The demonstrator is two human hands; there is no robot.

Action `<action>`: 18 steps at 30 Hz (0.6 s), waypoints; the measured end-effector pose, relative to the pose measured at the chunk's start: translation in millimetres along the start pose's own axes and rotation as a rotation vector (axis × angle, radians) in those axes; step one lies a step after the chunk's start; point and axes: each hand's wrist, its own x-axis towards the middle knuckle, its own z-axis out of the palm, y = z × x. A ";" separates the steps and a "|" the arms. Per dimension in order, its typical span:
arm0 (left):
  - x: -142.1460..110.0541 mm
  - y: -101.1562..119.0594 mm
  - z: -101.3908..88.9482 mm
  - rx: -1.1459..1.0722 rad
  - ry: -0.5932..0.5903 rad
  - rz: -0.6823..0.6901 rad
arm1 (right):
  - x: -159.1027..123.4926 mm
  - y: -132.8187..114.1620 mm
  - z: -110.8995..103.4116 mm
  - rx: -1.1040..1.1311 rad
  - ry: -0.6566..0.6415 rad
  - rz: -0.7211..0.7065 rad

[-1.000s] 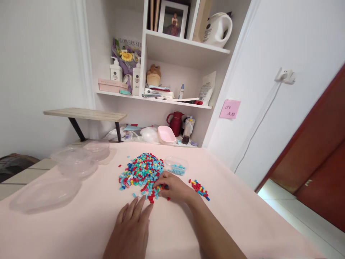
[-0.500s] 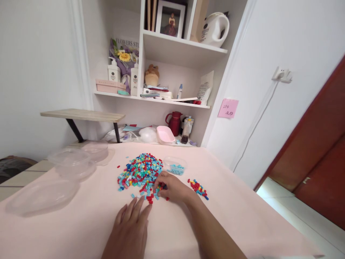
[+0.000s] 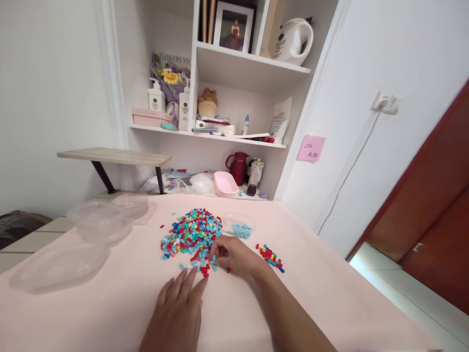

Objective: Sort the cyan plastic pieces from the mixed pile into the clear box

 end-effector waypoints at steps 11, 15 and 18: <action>0.1 -0.9 -2.2 0.015 0.042 0.017 | -0.4 -0.4 -1.2 0.020 0.078 -0.031; -0.6 -2.1 -0.1 0.021 0.059 0.024 | 0.3 0.7 -7.9 0.050 0.273 -0.075; -0.9 -1.9 0.9 0.007 0.047 0.016 | 1.2 8.5 -18.3 0.042 0.620 -0.050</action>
